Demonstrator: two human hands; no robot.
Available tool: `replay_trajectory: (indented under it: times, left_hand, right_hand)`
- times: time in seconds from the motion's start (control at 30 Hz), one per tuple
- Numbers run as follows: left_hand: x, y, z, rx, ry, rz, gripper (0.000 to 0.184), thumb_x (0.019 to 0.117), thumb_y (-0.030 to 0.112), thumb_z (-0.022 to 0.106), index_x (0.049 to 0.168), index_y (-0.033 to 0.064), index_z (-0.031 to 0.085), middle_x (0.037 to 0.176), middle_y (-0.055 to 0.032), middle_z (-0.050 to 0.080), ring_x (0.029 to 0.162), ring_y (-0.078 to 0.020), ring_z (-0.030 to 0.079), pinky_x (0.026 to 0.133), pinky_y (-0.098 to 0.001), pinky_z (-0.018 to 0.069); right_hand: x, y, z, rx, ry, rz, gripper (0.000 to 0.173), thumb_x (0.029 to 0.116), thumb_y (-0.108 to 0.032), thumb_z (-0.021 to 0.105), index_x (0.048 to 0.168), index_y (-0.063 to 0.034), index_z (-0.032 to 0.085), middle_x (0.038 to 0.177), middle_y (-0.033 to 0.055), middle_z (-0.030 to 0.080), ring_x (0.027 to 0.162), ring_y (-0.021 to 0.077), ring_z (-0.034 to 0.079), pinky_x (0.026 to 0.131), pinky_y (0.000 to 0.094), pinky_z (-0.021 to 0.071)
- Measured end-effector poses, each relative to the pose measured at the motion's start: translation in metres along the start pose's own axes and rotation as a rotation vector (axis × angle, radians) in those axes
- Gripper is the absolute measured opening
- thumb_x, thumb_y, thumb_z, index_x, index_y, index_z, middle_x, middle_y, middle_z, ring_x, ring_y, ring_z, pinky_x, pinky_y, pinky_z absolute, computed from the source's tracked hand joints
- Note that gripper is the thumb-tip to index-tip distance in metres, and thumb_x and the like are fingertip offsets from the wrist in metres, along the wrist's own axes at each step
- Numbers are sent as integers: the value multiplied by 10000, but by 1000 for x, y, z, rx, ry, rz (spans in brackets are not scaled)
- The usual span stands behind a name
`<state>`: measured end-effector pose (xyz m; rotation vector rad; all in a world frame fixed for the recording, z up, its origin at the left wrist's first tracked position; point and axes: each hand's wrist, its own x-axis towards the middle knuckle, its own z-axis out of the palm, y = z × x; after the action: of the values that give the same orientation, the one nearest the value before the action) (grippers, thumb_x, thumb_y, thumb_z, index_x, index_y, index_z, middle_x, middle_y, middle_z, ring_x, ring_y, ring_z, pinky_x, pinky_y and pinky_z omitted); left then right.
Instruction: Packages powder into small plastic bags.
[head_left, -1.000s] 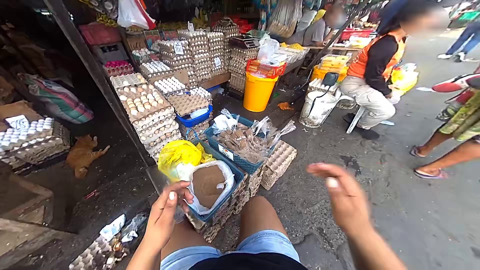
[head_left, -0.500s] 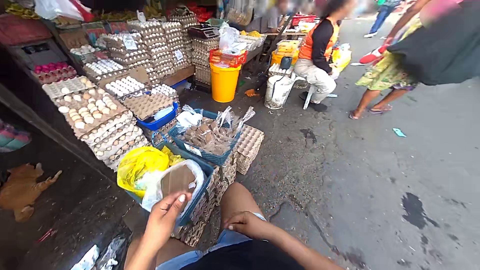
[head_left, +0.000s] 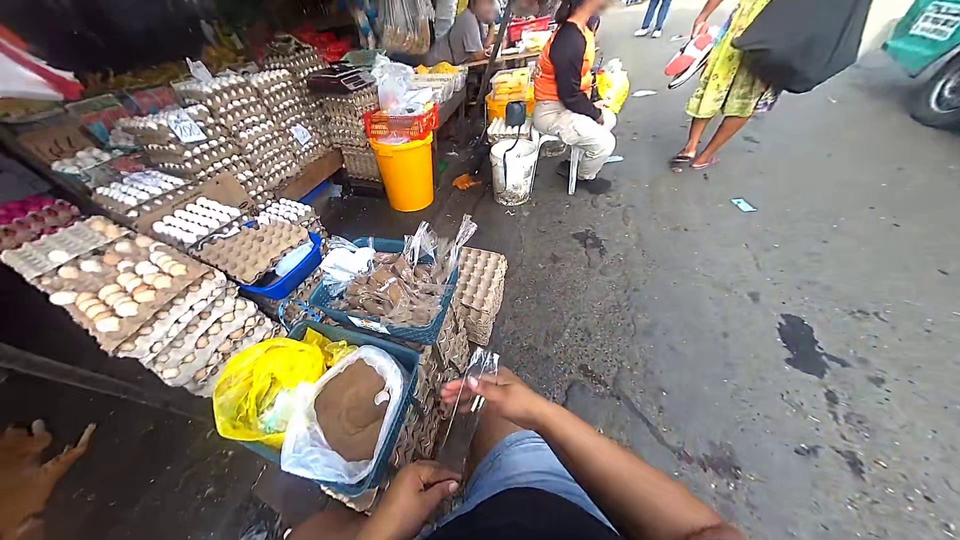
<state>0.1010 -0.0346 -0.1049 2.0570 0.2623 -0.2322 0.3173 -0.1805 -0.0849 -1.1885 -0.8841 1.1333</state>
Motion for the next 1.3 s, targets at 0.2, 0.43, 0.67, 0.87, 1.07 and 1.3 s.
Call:
replay_trajectory:
  times: [0.2,0.43,0.67,0.87,1.07,1.3]
  left_hand:
    - [-3,-22,11,-77,-22,-52,276,1030,217,610,1143,20,767,1134,-131,751,1077,-176,700,1014,-394,515]
    - [-5,-10,14,-175,89,-100,306,1037,281,601,1092,28,765,1031,-76,755,951,-85,683,921,-328,527]
    - [-9,-12,25,-252,129,-19,284,1036,232,594,1040,-7,748,995,-57,753,901,-30,668,882,-275,527]
    - [-20,-23,15,-179,65,-31,270,1031,197,606,1134,-14,738,1060,-116,741,981,-115,679,946,-334,522]
    - [-5,-1,15,-295,169,126,289,1047,169,559,1182,-35,712,1125,-121,744,1048,-114,700,1003,-327,532]
    - [-20,-46,20,-466,279,-157,258,1090,127,464,1144,-35,657,964,-51,722,819,-81,700,785,-271,591]
  right_hand:
    - [-6,-13,-27,185,119,-60,480,1086,-262,295,1316,34,594,1244,98,718,1160,204,684,1013,383,546]
    - [-3,6,-1,460,-45,-194,780,863,-508,768,1503,-148,506,1268,125,716,1199,282,676,1053,443,526]
    - [-8,33,35,15,-3,124,415,1096,-168,366,1376,67,563,1291,128,688,1179,163,664,1041,357,525]
    - [-15,-15,-6,-75,104,11,498,1105,-236,268,1435,51,508,1340,115,671,1240,170,639,1072,360,506]
    - [-10,13,54,-122,-172,47,551,1111,-301,257,1487,55,444,1405,152,612,1274,170,602,1100,361,468]
    - [-16,37,17,-297,-64,335,489,1110,-254,354,1503,24,443,1425,205,576,1281,257,597,1081,421,479]
